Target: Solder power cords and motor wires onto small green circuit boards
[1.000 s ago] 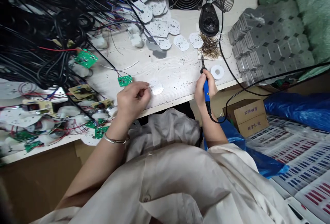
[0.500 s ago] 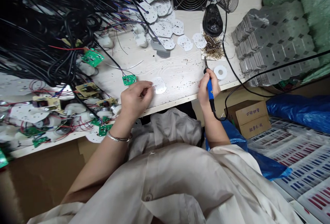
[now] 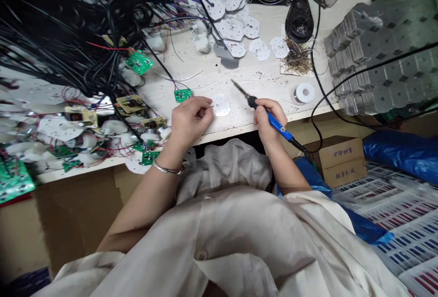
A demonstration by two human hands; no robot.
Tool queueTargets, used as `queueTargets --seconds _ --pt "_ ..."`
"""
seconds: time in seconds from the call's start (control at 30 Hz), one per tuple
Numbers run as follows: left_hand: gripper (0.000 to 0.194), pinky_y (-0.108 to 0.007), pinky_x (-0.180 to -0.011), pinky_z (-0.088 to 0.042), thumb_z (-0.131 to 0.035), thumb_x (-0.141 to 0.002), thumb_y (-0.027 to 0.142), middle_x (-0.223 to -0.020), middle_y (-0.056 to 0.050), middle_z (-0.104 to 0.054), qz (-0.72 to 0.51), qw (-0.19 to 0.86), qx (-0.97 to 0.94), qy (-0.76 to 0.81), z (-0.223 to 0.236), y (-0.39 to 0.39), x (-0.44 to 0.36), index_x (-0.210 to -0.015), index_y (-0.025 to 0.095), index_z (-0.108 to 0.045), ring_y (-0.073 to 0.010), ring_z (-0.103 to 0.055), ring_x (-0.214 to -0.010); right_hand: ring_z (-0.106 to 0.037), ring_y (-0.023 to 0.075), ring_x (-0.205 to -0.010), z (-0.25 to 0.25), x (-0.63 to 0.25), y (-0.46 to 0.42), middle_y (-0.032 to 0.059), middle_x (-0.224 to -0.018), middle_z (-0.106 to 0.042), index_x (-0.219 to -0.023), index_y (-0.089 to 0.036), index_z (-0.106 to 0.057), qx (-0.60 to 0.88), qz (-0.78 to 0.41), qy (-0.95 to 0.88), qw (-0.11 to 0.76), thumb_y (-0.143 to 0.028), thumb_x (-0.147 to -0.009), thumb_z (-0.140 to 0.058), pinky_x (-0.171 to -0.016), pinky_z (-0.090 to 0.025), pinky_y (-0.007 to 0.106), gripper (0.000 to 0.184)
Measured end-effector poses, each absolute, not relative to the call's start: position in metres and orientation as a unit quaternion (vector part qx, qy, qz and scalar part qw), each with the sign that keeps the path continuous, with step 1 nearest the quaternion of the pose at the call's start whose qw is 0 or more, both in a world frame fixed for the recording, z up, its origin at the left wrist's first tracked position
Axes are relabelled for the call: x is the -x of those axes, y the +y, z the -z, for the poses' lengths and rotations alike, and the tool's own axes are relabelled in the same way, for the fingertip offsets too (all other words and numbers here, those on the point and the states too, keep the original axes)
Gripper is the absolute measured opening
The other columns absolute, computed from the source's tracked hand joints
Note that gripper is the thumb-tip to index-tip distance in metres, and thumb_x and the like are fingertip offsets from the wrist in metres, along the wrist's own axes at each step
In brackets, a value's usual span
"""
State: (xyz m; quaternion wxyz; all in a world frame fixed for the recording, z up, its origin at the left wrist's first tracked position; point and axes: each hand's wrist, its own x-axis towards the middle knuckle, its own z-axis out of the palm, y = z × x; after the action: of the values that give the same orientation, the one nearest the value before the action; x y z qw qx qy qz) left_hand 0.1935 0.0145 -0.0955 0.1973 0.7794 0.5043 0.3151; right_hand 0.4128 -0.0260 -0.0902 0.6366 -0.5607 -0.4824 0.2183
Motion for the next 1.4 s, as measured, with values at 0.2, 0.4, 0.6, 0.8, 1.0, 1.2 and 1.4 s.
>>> queueTargets --seconds 0.2,0.4,0.6,0.8,1.0,1.2,1.4 --pt "0.011 -0.026 -0.077 -0.056 -0.055 -0.082 0.011 -0.100 -0.005 -0.078 -0.343 0.197 -0.784 0.479 0.096 0.016 -0.193 -0.077 0.020 -0.060 -0.0167 -0.073 -0.092 -0.036 0.0076 -0.033 0.091 -0.390 -0.028 -0.0097 -0.044 -0.037 -0.074 -0.024 -0.064 0.587 -0.289 -0.447 0.609 -0.069 -0.089 -0.057 -0.035 -0.029 0.023 0.048" --pt "0.012 -0.028 -0.078 -0.058 -0.055 -0.079 0.010 -0.100 -0.005 -0.078 -0.306 0.227 -0.778 0.499 0.092 0.019 -0.193 -0.072 0.021 -0.057 -0.0178 -0.073 -0.094 -0.039 0.0086 -0.035 0.087 -0.393 -0.030 -0.0086 -0.045 -0.041 -0.077 -0.024 -0.066 0.585 -0.315 -0.476 0.575 -0.070 -0.090 -0.056 -0.036 -0.034 0.025 0.048" --pt "0.014 -0.029 -0.081 -0.058 -0.055 -0.078 0.009 -0.103 -0.006 -0.078 -0.287 0.241 -0.775 0.509 0.088 0.018 -0.192 -0.072 0.021 -0.056 -0.0184 -0.072 -0.096 -0.038 0.0085 -0.033 0.082 -0.394 -0.028 -0.0095 -0.043 -0.040 -0.077 -0.025 -0.064 0.595 -0.331 -0.503 0.532 -0.075 -0.089 -0.053 -0.035 -0.035 0.025 0.053" --pt "0.012 -0.027 -0.077 -0.056 -0.055 -0.080 0.010 -0.103 -0.007 -0.078 -0.309 0.229 -0.777 0.498 0.092 0.017 -0.192 -0.073 0.020 -0.057 -0.0177 -0.073 -0.091 -0.034 0.0074 -0.027 0.080 -0.394 -0.023 -0.0114 -0.040 -0.038 -0.079 -0.025 -0.060 0.592 -0.334 -0.509 0.527 -0.074 -0.092 -0.050 -0.029 -0.026 0.023 0.052" --pt "0.013 -0.028 -0.081 -0.057 -0.057 -0.078 0.009 -0.103 -0.006 -0.078 -0.300 0.231 -0.773 0.509 0.091 0.016 -0.194 -0.071 0.021 -0.055 -0.0187 -0.073 -0.095 -0.035 0.0069 -0.026 0.081 -0.395 -0.021 -0.0118 -0.039 -0.040 -0.080 -0.024 -0.061 0.578 -0.354 -0.502 0.537 -0.070 -0.092 -0.055 -0.029 -0.025 0.022 0.048" --pt "0.014 -0.028 -0.081 -0.058 -0.055 -0.080 0.009 -0.104 -0.006 -0.077 -0.294 0.235 -0.774 0.509 0.089 0.017 -0.195 -0.072 0.021 -0.055 -0.0183 -0.072 -0.096 -0.035 0.0070 -0.026 0.084 -0.397 -0.020 -0.0118 -0.040 -0.040 -0.080 -0.025 -0.061 0.583 -0.363 -0.479 0.547 -0.070 -0.090 -0.056 -0.027 -0.022 0.021 0.047" --pt "0.014 -0.030 -0.085 -0.058 -0.056 -0.080 0.009 -0.106 -0.007 -0.076 -0.281 0.252 -0.769 0.516 0.090 0.017 -0.194 -0.073 0.021 -0.056 -0.0191 -0.072 -0.098 -0.034 0.0064 -0.026 0.085 -0.397 -0.020 -0.0119 -0.042 -0.039 -0.081 -0.025 -0.060 0.581 -0.347 -0.501 0.539 -0.067 -0.095 -0.053 -0.028 -0.023 0.021 0.044"
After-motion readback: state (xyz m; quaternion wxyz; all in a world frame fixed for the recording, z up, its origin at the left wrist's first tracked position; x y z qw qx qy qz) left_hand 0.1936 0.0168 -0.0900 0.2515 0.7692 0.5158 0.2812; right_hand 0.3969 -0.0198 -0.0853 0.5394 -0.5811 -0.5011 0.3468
